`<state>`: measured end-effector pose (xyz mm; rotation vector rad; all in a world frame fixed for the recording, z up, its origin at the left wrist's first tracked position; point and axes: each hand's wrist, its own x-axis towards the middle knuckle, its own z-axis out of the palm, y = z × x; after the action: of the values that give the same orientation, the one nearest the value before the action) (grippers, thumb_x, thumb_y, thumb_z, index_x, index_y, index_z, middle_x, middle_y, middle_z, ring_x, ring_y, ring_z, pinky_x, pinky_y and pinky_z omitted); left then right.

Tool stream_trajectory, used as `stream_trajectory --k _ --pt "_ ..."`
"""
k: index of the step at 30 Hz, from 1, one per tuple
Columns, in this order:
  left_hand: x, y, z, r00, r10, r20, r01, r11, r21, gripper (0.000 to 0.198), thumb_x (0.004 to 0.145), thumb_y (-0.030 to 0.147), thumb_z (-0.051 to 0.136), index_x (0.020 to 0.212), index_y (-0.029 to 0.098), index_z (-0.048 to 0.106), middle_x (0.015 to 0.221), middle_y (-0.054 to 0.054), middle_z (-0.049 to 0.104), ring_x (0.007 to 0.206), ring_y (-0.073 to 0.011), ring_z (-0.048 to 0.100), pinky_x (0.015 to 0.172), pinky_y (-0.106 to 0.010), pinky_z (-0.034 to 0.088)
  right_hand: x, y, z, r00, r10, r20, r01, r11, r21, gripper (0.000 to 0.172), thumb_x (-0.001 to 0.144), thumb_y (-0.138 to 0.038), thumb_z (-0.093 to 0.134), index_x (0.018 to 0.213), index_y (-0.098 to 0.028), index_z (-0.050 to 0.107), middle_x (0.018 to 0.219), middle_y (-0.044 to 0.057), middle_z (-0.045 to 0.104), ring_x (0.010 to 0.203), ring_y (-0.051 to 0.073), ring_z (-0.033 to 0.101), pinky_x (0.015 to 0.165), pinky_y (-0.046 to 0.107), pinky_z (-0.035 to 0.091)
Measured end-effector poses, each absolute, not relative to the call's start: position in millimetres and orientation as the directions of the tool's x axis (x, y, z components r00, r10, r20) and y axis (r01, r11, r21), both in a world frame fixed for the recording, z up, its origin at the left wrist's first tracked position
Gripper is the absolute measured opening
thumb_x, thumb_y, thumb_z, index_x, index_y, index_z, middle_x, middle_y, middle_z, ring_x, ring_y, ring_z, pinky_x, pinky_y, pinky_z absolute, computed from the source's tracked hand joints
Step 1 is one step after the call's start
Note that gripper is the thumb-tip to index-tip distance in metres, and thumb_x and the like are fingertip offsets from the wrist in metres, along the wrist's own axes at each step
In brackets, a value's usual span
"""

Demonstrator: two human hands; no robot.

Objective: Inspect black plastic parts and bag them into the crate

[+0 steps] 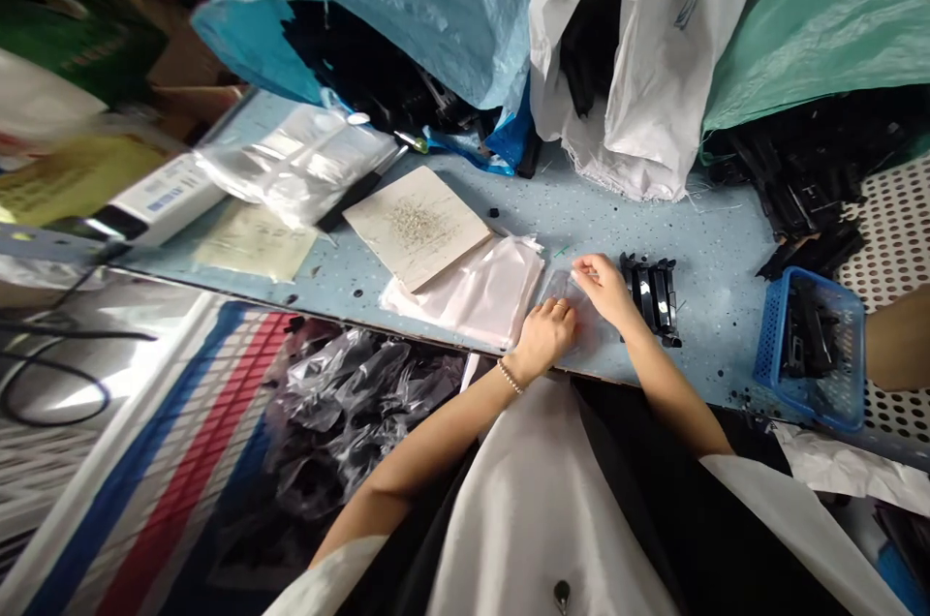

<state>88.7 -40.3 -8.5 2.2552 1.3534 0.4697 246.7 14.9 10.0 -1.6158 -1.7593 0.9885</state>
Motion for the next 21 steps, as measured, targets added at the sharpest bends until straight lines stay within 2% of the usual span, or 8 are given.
stream_trajectory --k 2,4,7,8,10,13,17,21 --pt "90.8 -27.3 -18.8 0.403 0.913 0.062 0.734 -0.363 0.574 0.012 0.096 0.023 0.062 0.086 0.017 0.066 0.092 -0.010 0.069 0.092 -0.0235 0.068 0.082 -0.034 0.055 266.4 -0.9 27.1 -0.038 0.992 -0.124 0.639 -0.072 -0.766 0.020 0.097 -0.038 0.058 0.106 -0.021 0.062 0.108 0.007 0.071 0.096 0.020 0.069 0.085 0.032 0.055" --pt "81.7 -19.6 -25.0 0.332 0.937 0.107 0.666 -0.313 0.677 0.015 0.100 0.024 0.056 0.090 0.018 0.065 0.092 -0.007 0.067 0.090 -0.0196 0.067 0.083 -0.032 0.054 280.0 -18.2 41.7 0.024 0.965 -0.262 0.702 -0.203 -0.683 0.030 0.100 -0.049 0.052 0.099 -0.022 0.064 0.090 0.005 0.072 0.079 0.019 0.069 0.076 0.031 0.055" --pt "69.9 -18.8 -28.5 0.274 0.950 0.152 0.539 -0.282 0.793 0.018 0.102 0.028 0.053 0.091 0.020 0.064 0.091 -0.005 0.066 0.088 -0.0180 0.065 0.082 -0.031 0.054 283.2 -33.9 49.6 -0.045 0.873 -0.485 0.689 -0.324 -0.648 0.049 0.100 -0.063 0.044 0.089 -0.022 0.067 0.073 0.002 0.068 0.063 0.018 0.066 0.064 0.029 0.052" --pt "68.8 -20.5 -28.7 0.270 0.950 0.159 0.511 -0.281 0.812 0.018 0.101 0.029 0.052 0.090 0.020 0.064 0.091 -0.005 0.066 0.087 -0.0179 0.064 0.082 -0.031 0.053 280.7 -35.3 47.9 -0.098 0.867 -0.488 0.654 -0.313 -0.688 0.048 0.098 -0.065 0.047 0.093 -0.022 0.068 0.078 0.003 0.070 0.066 0.018 0.067 0.065 0.029 0.052" --pt "70.1 -25.1 -27.8 0.275 0.948 0.163 0.467 -0.279 0.839 0.019 0.101 0.029 0.052 0.088 0.020 0.063 0.090 -0.005 0.065 0.086 -0.0179 0.063 0.082 -0.032 0.053 273.4 -33.4 39.4 -0.147 0.918 -0.368 0.574 -0.224 -0.787 0.044 0.092 -0.063 0.058 0.099 -0.022 0.069 0.093 0.004 0.071 0.078 0.019 0.068 0.072 0.029 0.052" --pt "74.9 -30.4 -21.7 0.280 0.950 0.142 0.388 -0.247 0.888 0.017 0.099 0.030 0.053 0.091 0.020 0.064 0.092 -0.005 0.066 0.088 -0.0181 0.063 0.085 -0.033 0.052 260.8 -25.2 22.8 -0.085 0.983 -0.164 0.531 -0.095 -0.842 0.039 0.087 -0.058 0.062 0.079 -0.021 0.064 0.087 0.003 0.065 0.080 0.017 0.060 0.075 0.029 0.047" --pt "79.5 -27.6 -8.2 0.284 0.956 -0.071 0.191 0.016 0.981 0.026 0.094 0.045 0.062 0.099 0.019 0.064 0.093 -0.004 0.068 0.088 -0.0172 0.064 0.081 -0.030 0.051 244.5 -18.7 12.4 -0.030 0.979 -0.199 0.486 -0.160 -0.859 0.041 0.080 -0.057 0.066 0.065 -0.023 0.047 0.067 -0.003 0.050 0.065 0.015 0.048 0.061 0.027 0.037" --pt "73.8 -10.9 -3.4 0.258 0.916 -0.306 0.020 0.312 0.950 0.042 0.085 0.058 0.068 0.079 0.018 0.062 0.066 0.002 0.056 0.060 -0.0117 0.051 0.058 -0.025 0.040 240.8 -23.9 18.6 -0.040 0.971 -0.237 0.497 -0.186 -0.848 0.043 0.071 -0.052 0.074 0.065 -0.024 0.042 0.063 -0.005 0.046 0.061 0.014 0.042 0.059 0.027 0.032"
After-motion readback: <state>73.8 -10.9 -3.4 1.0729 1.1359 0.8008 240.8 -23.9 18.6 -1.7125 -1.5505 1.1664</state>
